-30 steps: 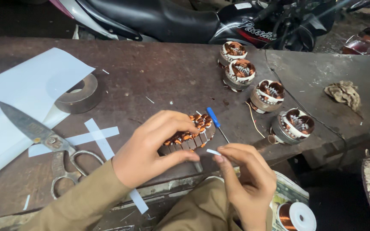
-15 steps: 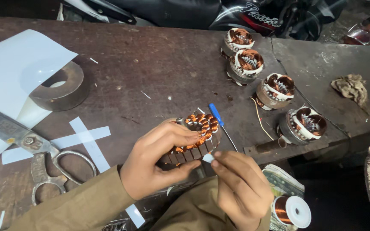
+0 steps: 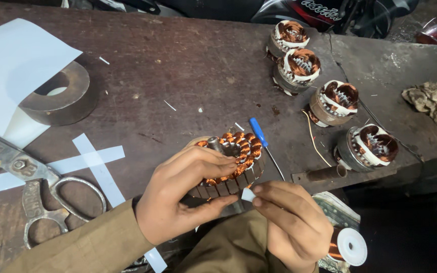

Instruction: The person is repairing an electric motor stator by inserting white insulating strips into the copper windings. They use a screwdriver to press the strips into place and scissors to cut the strips to size. The task involves careful manipulation of the stator and tools to ensure proper insulation.

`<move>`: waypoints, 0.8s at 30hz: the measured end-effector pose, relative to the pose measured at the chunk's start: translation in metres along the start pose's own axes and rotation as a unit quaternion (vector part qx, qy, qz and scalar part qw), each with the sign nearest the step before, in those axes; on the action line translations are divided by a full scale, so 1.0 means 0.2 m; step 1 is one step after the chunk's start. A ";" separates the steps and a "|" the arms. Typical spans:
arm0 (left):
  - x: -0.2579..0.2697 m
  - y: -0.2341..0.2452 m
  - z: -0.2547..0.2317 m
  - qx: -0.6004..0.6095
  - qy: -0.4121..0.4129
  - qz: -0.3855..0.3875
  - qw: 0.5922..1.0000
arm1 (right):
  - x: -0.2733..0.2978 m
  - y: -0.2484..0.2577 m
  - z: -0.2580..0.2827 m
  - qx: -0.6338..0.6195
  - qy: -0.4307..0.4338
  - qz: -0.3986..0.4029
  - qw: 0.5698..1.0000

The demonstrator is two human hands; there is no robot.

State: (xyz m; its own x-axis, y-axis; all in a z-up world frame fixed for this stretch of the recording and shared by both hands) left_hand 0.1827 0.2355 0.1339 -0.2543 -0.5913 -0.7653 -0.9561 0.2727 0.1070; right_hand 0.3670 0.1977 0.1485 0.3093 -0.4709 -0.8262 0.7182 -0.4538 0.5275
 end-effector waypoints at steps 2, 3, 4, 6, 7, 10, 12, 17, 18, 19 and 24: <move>0.00 0.00 0.00 -0.006 -0.005 0.001 1.000 | 0.00 -0.01 0.00 0.003 -0.005 -0.006 1.000; 0.01 0.00 0.00 -0.009 -0.008 0.002 1.000 | 0.00 -0.01 0.00 0.005 -0.007 -0.009 1.000; 0.01 0.00 0.00 -0.007 -0.006 0.002 1.000 | -0.01 -0.01 0.01 0.006 0.004 -0.007 1.000; 0.01 0.00 0.00 -0.003 -0.002 0.001 1.000 | -0.02 -0.01 0.03 0.008 0.027 -0.001 1.000; 0.01 0.00 0.00 -0.004 -0.002 0.000 1.000 | -0.02 -0.01 0.05 0.023 0.033 0.023 0.999; 0.01 0.00 -0.01 -0.008 -0.005 -0.001 1.000 | -0.03 -0.02 0.09 0.067 0.043 0.055 0.995; 0.01 0.00 -0.01 -0.010 -0.008 -0.002 1.000 | -0.02 -0.02 0.11 0.094 0.039 0.025 0.994; 0.01 0.01 -0.01 -0.002 -0.001 -0.004 1.000 | -0.02 -0.03 0.15 0.134 0.057 0.020 0.989; 0.01 0.01 -0.01 0.000 0.000 -0.005 1.000 | -0.02 -0.03 0.15 0.137 0.060 0.020 0.989; 0.02 0.01 -0.01 -0.001 0.000 -0.007 1.000 | -0.01 -0.03 0.15 0.155 0.053 0.026 0.986; 0.02 0.00 0.00 -0.004 -0.002 -0.026 1.000 | 0.02 -0.04 0.18 0.219 0.046 0.075 0.972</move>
State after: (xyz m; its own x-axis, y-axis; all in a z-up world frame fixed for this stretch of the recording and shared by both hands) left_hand 0.1811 0.2327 0.1305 -0.2027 -0.6017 -0.7726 -0.9694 0.2350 0.0713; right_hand 0.3388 0.1726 0.1486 0.4591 -0.4967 -0.7365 0.3320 -0.6731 0.6609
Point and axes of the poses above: each hand's wrist, its own x-axis away from the middle knuckle, its own y-axis out of the back of the hand, z = x × y, the point moved 7 cm from there along -x, towards the middle knuckle, and after that the axes turned 14 degrees about x, right-handed, at the moved point
